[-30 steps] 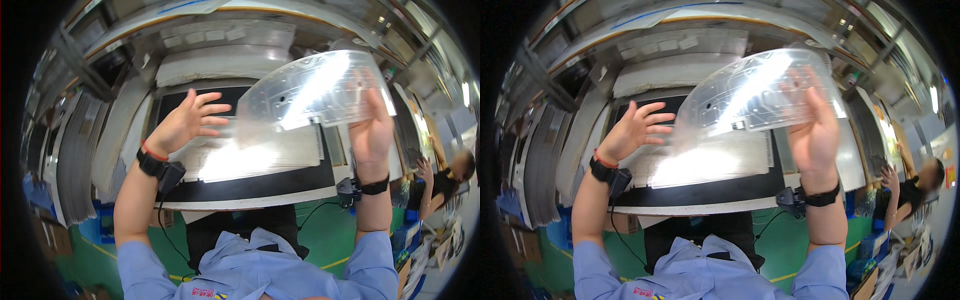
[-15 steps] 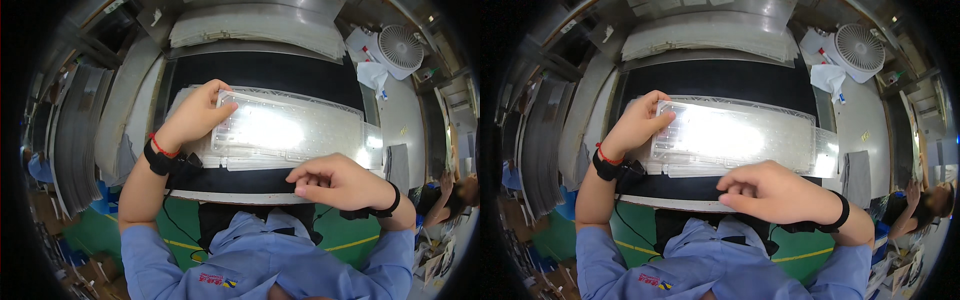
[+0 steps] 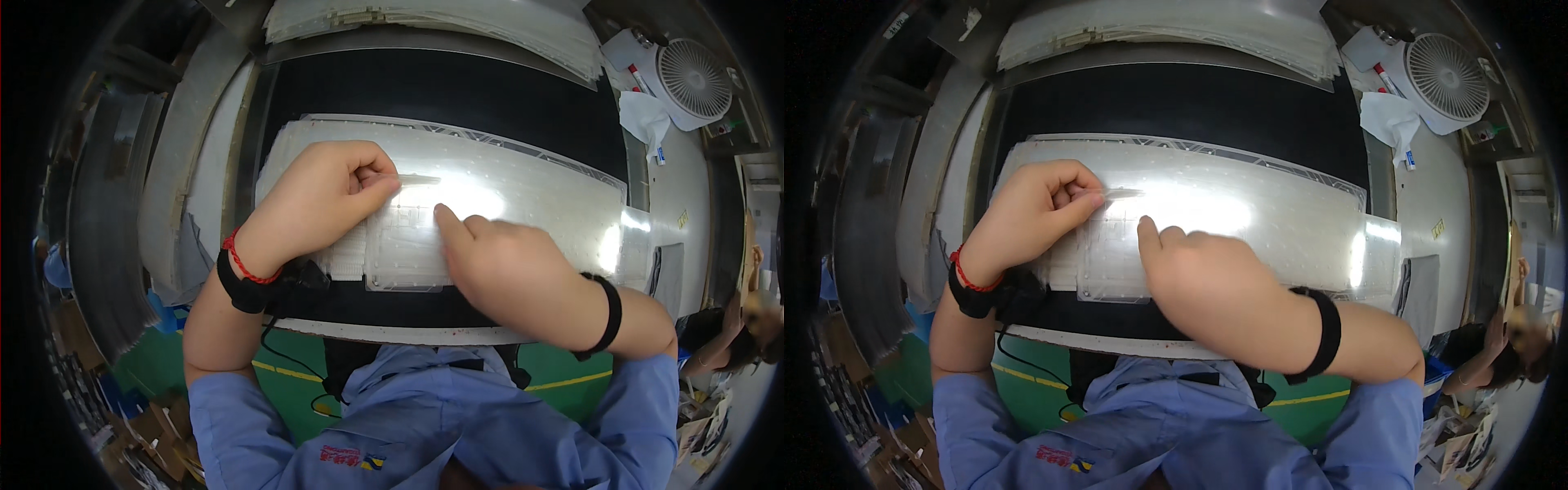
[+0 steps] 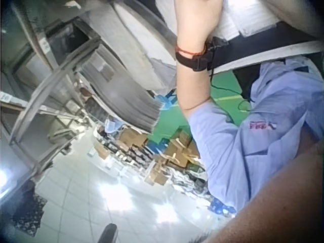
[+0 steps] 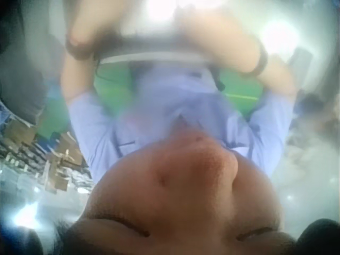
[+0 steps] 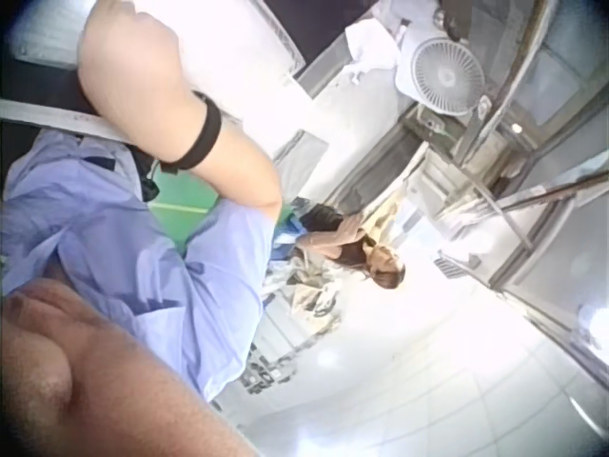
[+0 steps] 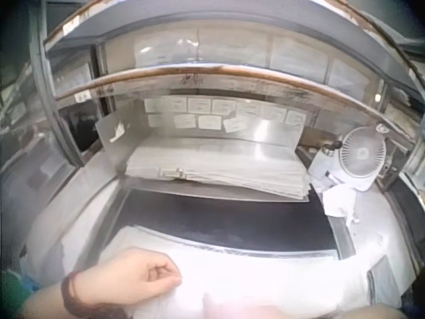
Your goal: The recorder is assembling or inspecting clear plastic electronic components with visible circuitry.
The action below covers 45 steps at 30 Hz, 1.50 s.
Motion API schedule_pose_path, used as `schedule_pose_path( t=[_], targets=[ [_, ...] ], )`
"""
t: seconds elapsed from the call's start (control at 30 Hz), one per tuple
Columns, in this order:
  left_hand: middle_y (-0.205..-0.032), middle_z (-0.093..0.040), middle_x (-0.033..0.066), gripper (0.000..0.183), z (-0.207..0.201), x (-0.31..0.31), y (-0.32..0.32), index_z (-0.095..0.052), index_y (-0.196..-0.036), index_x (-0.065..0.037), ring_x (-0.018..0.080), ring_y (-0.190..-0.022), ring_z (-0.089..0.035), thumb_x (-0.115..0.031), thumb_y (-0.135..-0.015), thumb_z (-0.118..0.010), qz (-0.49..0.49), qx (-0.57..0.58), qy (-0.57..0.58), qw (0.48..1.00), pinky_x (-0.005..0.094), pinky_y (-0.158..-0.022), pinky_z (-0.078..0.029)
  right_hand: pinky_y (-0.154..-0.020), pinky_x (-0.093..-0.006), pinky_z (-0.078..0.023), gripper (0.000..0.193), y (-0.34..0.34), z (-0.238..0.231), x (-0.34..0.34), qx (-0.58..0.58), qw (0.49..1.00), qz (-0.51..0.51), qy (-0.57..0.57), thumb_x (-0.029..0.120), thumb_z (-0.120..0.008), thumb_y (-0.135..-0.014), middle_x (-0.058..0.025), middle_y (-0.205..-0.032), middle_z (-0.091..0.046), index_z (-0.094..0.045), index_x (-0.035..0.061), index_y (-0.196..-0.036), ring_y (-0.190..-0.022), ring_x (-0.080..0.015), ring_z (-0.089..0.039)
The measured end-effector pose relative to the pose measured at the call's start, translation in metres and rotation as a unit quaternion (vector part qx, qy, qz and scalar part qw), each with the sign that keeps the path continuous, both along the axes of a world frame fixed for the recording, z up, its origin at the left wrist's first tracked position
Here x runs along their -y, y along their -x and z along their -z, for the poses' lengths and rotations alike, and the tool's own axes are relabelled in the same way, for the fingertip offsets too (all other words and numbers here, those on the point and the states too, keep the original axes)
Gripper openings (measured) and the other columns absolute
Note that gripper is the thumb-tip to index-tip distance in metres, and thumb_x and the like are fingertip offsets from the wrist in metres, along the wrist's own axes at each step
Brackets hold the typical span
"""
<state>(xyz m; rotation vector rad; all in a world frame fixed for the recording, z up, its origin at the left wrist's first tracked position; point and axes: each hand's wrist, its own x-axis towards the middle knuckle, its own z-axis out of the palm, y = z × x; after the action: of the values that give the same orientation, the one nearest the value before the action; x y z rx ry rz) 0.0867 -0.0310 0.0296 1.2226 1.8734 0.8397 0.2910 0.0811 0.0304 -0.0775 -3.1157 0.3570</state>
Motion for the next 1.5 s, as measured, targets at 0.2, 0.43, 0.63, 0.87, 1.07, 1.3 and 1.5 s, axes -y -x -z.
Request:
schedule_pose_path(
  t=[0.2,0.43,0.63,0.87,1.07,1.3,1.5],
  targets=[
    [-0.067,-0.052,-0.0047,0.012,0.003,0.002,-0.002,-0.065,-0.089,0.001,0.0018,-0.056,-0.041,-0.011,-0.086,-0.066,-0.013,-0.020,-0.004,1.000,0.0195,-0.051,-0.035,-0.047,-0.0284,-0.049,0.044,0.004,-0.001,0.001,0.022,0.999,-0.016,-0.026,0.013,-0.060,-0.079,-0.0076,-0.071,-0.058,-0.055,-0.0068,-0.118,-0.055,-0.0181,-0.061],
    [-0.067,-0.052,-0.0048,0.012,0.004,0.001,-0.003,-0.065,-0.089,0.001,0.0014,-0.055,-0.040,-0.010,-0.086,-0.066,-0.012,-0.015,-0.009,1.000,0.0193,-0.050,-0.032,-0.050,-0.0255,-0.051,0.056,0.000,-0.005,0.004,0.048,0.998,-0.043,-0.025,0.009,-0.064,-0.068,-0.0087,-0.074,-0.058,-0.054,-0.0126,-0.118,-0.062,-0.0169,-0.063],
    [-0.066,-0.052,-0.0047,0.012,0.004,0.001,-0.003,-0.065,-0.089,0.001,0.0015,-0.055,-0.039,-0.010,-0.086,-0.066,-0.009,-0.023,-0.014,1.000,0.0195,-0.050,-0.032,-0.050,-0.0259,-0.052,0.051,0.001,-0.007,0.002,0.051,0.998,-0.043,-0.018,0.007,-0.060,-0.072,-0.0094,-0.074,-0.059,-0.053,-0.0130,-0.119,-0.063,-0.0173,-0.064],
    [-0.066,-0.052,-0.0045,0.011,0.003,0.001,-0.004,-0.065,-0.088,0.000,0.0020,-0.055,-0.039,-0.011,-0.086,-0.066,-0.006,-0.033,-0.013,0.999,0.0197,-0.050,-0.032,-0.046,-0.0302,-0.049,0.043,0.003,-0.002,-0.001,0.046,0.999,0.001,0.001,0.022,-0.061,-0.087,-0.0074,-0.072,-0.059,-0.055,-0.0029,-0.121,-0.055,-0.0196,-0.062],
    [-0.066,-0.054,-0.0035,0.012,0.003,0.001,-0.003,-0.066,-0.089,0.000,0.0025,-0.056,-0.040,-0.012,-0.087,-0.065,-0.007,-0.030,-0.006,1.000,0.0202,-0.050,-0.033,-0.046,-0.0306,-0.049,0.045,0.004,-0.003,-0.003,0.068,0.997,0.024,0.022,0.027,-0.062,-0.087,-0.0060,-0.071,-0.059,-0.054,0.0000,-0.123,-0.055,-0.0197,-0.062],
    [-0.067,-0.055,-0.0039,0.013,0.004,0.001,-0.002,-0.066,-0.089,-0.001,0.0024,-0.056,-0.041,-0.014,-0.088,-0.065,-0.006,-0.023,0.004,1.000,0.0199,-0.051,-0.033,-0.047,-0.0308,-0.050,0.052,-0.006,-0.017,0.008,0.028,0.994,-0.047,0.089,0.032,-0.064,-0.086,-0.0077,-0.068,-0.059,-0.054,-0.0045,-0.123,-0.052,-0.0224,-0.063],
    [-0.069,-0.055,-0.0048,0.014,0.002,0.001,-0.002,-0.065,-0.091,0.000,0.0019,-0.057,-0.043,-0.014,-0.090,-0.064,-0.006,-0.019,0.012,1.000,0.0188,-0.052,-0.035,-0.052,-0.0316,-0.051,0.032,-0.007,-0.010,0.007,0.026,0.967,-0.200,0.154,0.036,-0.060,-0.089,-0.0085,-0.079,-0.058,-0.059,0.0048,-0.098,-0.067,-0.0216,-0.063]
  ],
)
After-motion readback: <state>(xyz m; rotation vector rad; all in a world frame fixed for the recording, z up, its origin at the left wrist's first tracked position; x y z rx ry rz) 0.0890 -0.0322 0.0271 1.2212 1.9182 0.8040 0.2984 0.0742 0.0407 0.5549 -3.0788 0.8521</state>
